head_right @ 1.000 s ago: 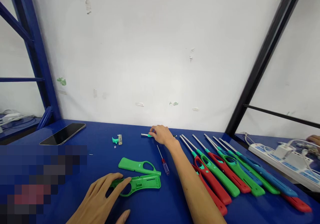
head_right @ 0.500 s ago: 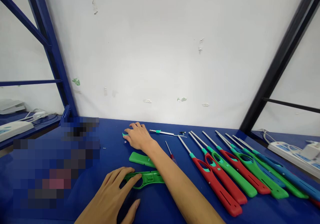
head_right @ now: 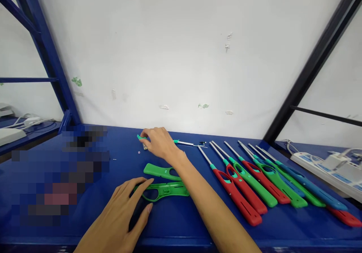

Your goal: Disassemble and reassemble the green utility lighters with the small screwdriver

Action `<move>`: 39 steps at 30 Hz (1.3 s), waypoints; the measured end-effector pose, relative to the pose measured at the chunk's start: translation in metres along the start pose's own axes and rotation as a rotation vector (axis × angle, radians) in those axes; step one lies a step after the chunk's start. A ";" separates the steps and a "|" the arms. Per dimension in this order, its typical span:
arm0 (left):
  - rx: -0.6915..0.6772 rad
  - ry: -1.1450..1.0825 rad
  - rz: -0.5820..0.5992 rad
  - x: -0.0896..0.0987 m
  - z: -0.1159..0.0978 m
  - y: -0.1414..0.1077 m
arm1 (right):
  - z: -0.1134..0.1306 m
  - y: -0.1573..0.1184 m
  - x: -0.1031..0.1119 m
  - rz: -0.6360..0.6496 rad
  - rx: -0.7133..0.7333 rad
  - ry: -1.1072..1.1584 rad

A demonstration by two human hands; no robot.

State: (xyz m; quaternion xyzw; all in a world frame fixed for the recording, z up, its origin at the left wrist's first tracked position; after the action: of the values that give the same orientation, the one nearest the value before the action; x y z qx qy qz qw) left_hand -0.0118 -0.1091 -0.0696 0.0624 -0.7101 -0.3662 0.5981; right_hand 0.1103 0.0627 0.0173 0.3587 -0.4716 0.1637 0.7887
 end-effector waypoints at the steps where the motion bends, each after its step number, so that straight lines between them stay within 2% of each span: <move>1: 0.008 -0.009 0.000 -0.001 0.000 -0.001 | -0.003 -0.004 0.004 -0.006 -0.015 -0.003; 4: 0.025 -0.029 0.018 -0.002 0.001 0.000 | -0.022 -0.015 0.007 0.026 -0.067 -0.018; 8: 0.036 -0.051 0.064 -0.001 0.000 0.002 | -0.047 -0.024 -0.001 0.144 -0.128 -0.029; 12: 0.034 -0.072 0.075 0.000 0.001 0.004 | -0.053 -0.023 -0.005 0.180 -0.159 -0.047; 16: 0.048 -0.090 0.084 0.001 0.001 0.004 | -0.064 -0.023 0.010 0.156 -0.238 -0.083; 21: 0.046 -0.099 0.089 0.002 0.000 0.005 | -0.108 -0.042 0.038 0.176 -0.411 -0.110; 26: 0.039 -0.086 0.094 0.000 0.001 0.006 | -0.140 -0.061 0.037 0.240 -0.509 -0.089; 32: 0.062 -0.088 0.111 -0.004 0.003 0.004 | -0.136 -0.062 0.035 0.163 -0.503 -0.078; 39: 0.063 -0.109 0.092 -0.004 0.003 0.001 | -0.097 -0.054 0.057 0.007 -0.411 -0.048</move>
State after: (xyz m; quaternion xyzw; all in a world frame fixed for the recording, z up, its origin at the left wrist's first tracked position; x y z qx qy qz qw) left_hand -0.0136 -0.1050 -0.0725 0.0286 -0.7548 -0.3188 0.5725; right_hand 0.2320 0.0907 0.0154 0.1924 -0.5151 0.0582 0.8332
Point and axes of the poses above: each hand's wrist, its own y-axis towards the middle knuckle, its own x-axis out of the back of the hand, z = x × y, the point moved 2 cm from there along y, towards the middle knuckle, and after that the axes turned 10 degrees about y, right-handed, at the moved point
